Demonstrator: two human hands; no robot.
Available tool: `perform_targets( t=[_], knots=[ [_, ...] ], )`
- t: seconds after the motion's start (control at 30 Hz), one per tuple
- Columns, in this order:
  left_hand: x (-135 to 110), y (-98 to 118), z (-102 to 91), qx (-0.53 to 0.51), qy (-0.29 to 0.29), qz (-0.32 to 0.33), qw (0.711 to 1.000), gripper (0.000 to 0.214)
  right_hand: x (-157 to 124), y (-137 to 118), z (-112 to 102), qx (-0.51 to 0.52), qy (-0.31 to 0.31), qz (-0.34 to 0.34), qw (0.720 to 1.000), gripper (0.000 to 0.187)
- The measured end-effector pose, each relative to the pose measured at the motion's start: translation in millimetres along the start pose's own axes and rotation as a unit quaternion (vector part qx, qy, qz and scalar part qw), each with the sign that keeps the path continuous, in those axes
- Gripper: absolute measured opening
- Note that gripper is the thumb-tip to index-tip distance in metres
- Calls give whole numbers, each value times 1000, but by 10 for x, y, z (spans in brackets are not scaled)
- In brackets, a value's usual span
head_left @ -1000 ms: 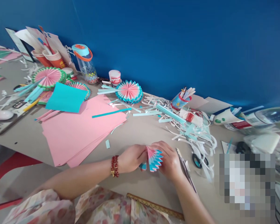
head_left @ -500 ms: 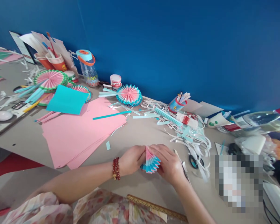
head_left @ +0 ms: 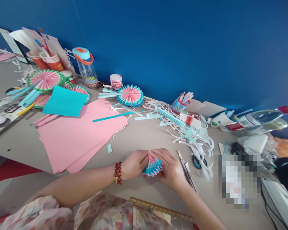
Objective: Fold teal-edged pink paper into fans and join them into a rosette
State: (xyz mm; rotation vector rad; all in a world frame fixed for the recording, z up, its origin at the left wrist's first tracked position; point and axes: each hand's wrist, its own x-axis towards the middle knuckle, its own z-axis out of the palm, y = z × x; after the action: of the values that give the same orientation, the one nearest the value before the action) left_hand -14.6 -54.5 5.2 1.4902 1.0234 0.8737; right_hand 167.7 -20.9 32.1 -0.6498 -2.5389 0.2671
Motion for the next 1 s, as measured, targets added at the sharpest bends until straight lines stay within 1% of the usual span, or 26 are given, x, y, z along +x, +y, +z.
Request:
perform_targets(
  t=[0.07, 0.1, 0.17, 0.23, 0.33, 0.43, 0.5, 0.57, 0.67, 0.77, 0.83, 1.0],
  knots=[
    [-2, 27, -8, -11, -5, -10, 1000, 40, -14, -8, 27, 8, 14, 3, 1000, 55],
    [-2, 48, -15, -10, -2, -4, 1000, 39, -23, -12, 39, 7, 22, 8, 1000, 55],
    [-3, 93, -34, 5, 8, 32, 999, 36, -39, -16, 51, 8, 36, 15, 999, 54],
    [-6, 121, -48, 37, 17, 73, 996, 32, -44, -12, 39, 25, 50, 8, 998, 52],
    [-22, 114, -53, 108, 18, 87, 990, 29, -24, 7, -32, 82, 70, -8, 994, 44],
    [-38, 75, -53, 180, 7, 97, 979, 28, 6, 34, -123, 171, 61, 38, 983, 35],
    [-42, 54, -57, 215, -2, 111, 970, 27, 16, 47, -155, 238, 46, 85, 966, 31],
    [-39, 41, -61, 247, -5, 117, 962, 26, 21, 55, -149, 301, 37, 126, 944, 25],
    [-30, 30, -59, 290, -4, 135, 948, 26, 37, 57, -92, 376, 43, 174, 909, 15],
    [-29, 16, -47, 321, -2, 152, 935, 25, 63, 56, -27, 425, 53, 201, 881, 9],
    [-33, 7, -40, 331, 1, 154, 931, 25, 76, 54, 5, 451, 48, 216, 865, 7],
    [-44, 7, -38, 318, 0, 163, 934, 22, 87, 51, 42, 518, 46, 250, 817, 9]
  ],
)
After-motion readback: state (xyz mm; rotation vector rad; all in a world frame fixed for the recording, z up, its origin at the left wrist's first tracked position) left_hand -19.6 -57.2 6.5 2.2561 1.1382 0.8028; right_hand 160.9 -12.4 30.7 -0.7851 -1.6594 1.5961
